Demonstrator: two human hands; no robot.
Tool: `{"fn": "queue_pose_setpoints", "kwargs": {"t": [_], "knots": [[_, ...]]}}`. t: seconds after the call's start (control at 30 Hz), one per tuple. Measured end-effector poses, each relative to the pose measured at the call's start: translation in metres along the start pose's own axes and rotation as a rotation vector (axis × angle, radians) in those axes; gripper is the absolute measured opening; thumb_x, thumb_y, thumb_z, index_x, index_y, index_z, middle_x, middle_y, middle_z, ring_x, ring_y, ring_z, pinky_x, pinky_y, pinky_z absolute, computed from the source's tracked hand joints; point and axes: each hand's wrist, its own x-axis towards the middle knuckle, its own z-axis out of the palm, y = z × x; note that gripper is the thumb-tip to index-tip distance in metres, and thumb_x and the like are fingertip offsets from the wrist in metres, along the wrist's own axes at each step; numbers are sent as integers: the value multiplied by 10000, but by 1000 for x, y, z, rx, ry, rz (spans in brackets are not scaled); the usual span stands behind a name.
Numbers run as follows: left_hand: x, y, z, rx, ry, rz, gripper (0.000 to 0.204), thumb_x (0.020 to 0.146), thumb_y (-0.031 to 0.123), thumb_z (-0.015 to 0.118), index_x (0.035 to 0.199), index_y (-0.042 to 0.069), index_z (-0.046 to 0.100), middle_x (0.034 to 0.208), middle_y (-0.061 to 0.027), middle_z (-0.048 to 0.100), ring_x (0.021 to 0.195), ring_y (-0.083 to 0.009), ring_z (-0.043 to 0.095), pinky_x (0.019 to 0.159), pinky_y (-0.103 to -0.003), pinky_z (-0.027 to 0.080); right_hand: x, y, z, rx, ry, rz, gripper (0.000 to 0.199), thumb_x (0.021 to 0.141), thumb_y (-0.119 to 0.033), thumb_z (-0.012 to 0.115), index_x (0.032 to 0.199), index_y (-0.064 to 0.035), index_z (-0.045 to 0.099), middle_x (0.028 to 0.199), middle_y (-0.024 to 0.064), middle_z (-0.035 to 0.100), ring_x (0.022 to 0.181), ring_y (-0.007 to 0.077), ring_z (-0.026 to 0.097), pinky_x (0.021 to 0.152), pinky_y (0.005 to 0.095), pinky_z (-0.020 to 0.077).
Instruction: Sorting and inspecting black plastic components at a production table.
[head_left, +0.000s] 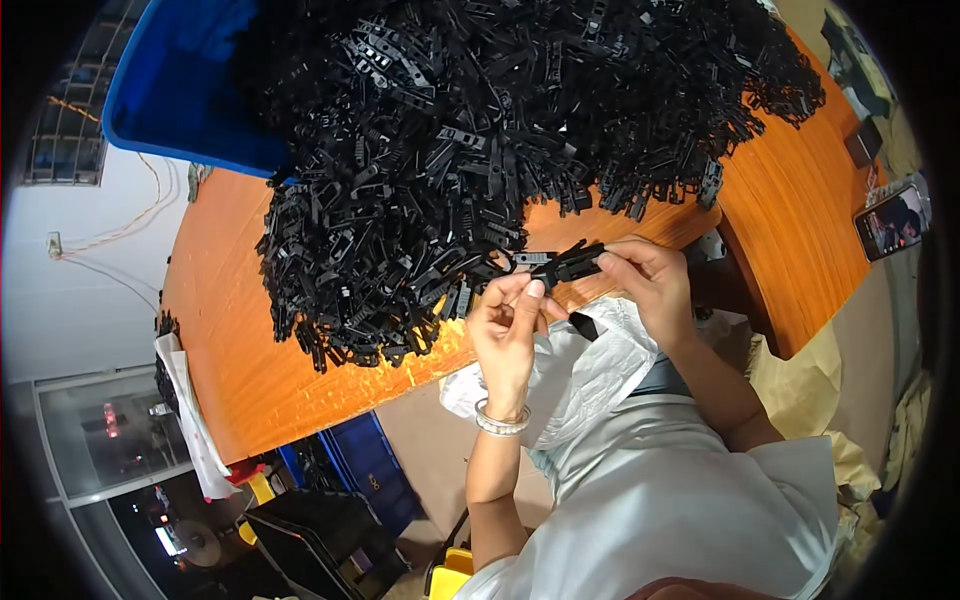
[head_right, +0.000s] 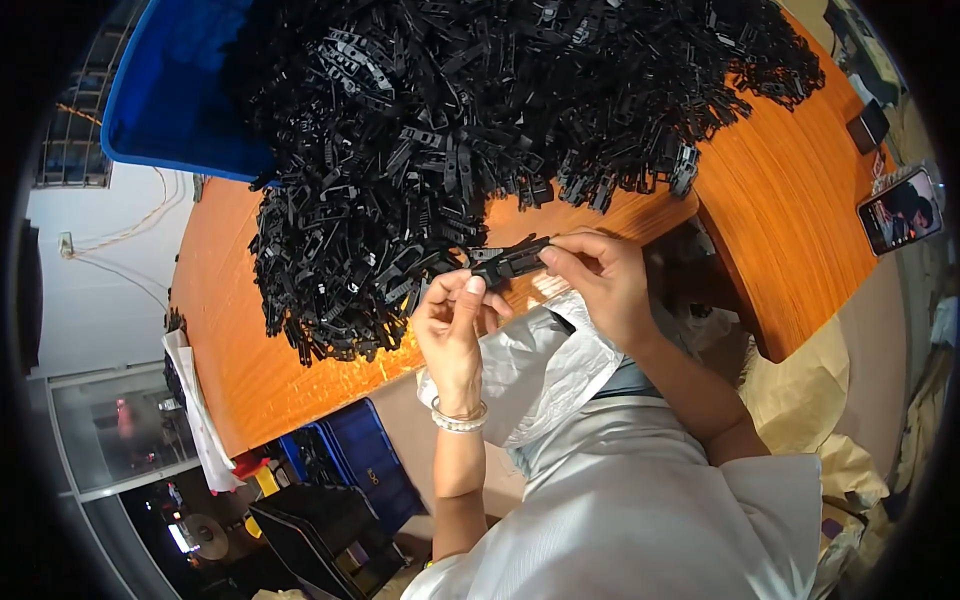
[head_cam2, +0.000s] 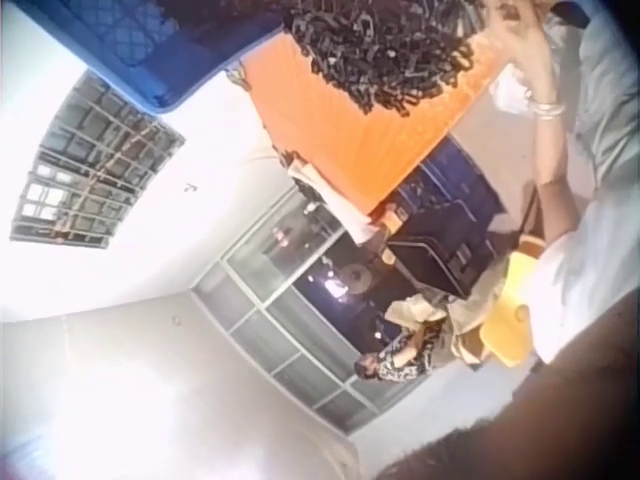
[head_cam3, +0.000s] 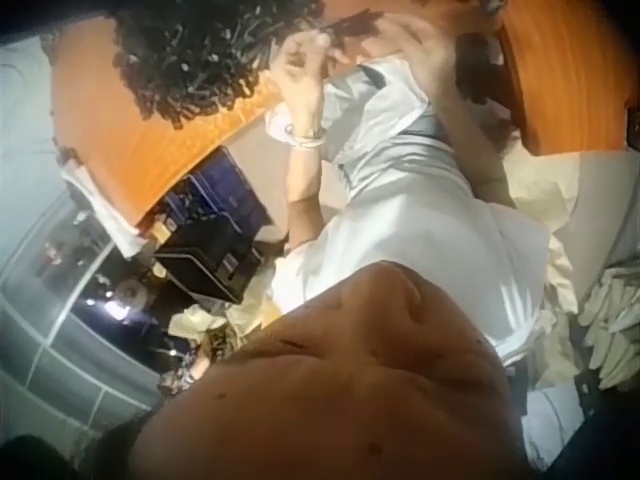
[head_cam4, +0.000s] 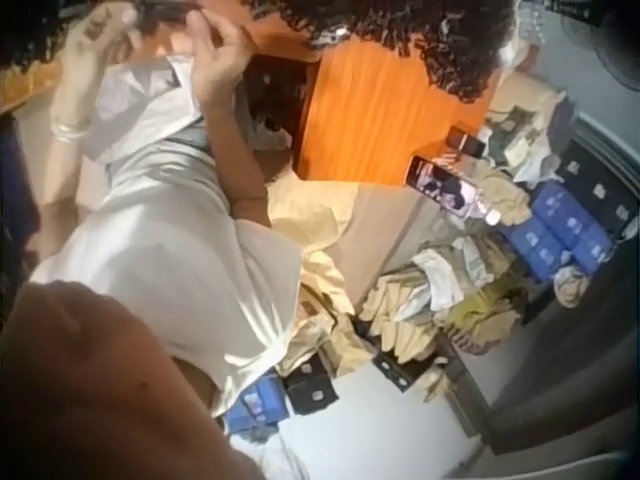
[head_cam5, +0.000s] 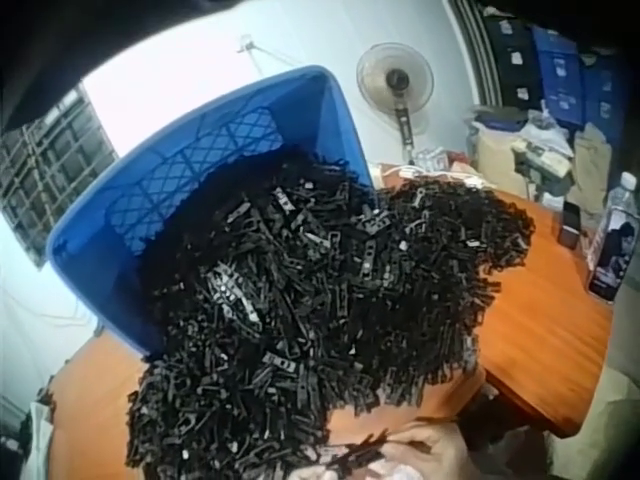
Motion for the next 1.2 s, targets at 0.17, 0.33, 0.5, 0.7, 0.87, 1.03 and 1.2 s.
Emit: {"fn": "queue_pose_setpoints", "kwargs": {"t": [0.17, 0.33, 0.5, 0.7, 0.87, 1.03, 1.2], "knots": [[-4, -5, 2, 129, 49, -57, 160, 838, 60, 558, 965, -36, 561, 680, -94, 628, 574, -105, 594, 445, -166, 391, -4, 2, -2, -83, -52, -78, 83, 779, 1, 594, 825, 69, 609, 756, 57, 590, 652, 80, 546, 593, 190, 427], [-5, -3, 5, 17, 69, -38, 174, 824, 60, 574, 954, -56, 572, 771, -134, 643, 653, -163, 634, 548, -214, 496, -6, 3, 2, 36, -35, -83, 77, 780, 21, 576, 828, 76, 601, 769, 71, 587, 656, 95, 554, 600, 196, 433], [-3, -3, 9, 87, 48, -69, 186, 834, 81, 569, 973, -41, 566, 790, -112, 642, 674, -150, 629, 551, -206, 486, -3, 6, 1, 40, -75, -78, 74, 784, 29, 567, 832, 74, 599, 794, 75, 587, 661, 96, 553, 600, 200, 436], [3, 0, 5, 56, -64, -131, 163, 787, 84, 637, 895, -35, 608, 786, -34, 600, 678, -58, 547, 606, -173, 443, -4, 8, 7, -29, -200, -134, 82, 762, 70, 573, 844, 78, 572, 785, 59, 539, 687, 83, 515, 608, 198, 425], [2, -9, -2, 74, -108, 25, 157, 744, 66, 673, 843, -41, 615, 793, -20, 560, 705, -77, 500, 640, -189, 409, -7, 9, 16, 69, -139, -72, 76, 707, 45, 649, 732, 40, 577, 751, 31, 512, 671, 63, 490, 577, 182, 400], [2, -2, 1, 21, -103, -64, 133, 750, 55, 658, 826, -44, 612, 760, -18, 540, 702, -74, 484, 624, -191, 396, -3, 17, 13, 70, -146, -152, 141, 695, 42, 662, 796, 30, 565, 771, 36, 511, 676, 62, 491, 592, 180, 397], [5, -1, -2, 50, -172, 23, 94, 767, 59, 630, 766, -31, 605, 698, -21, 507, 648, -94, 438, 564, -219, 339, 0, -8, 13, 168, -222, 136, 175, 721, 37, 634, 884, 35, 569, 856, 65, 550, 736, 80, 527, 617, 178, 415]]}}
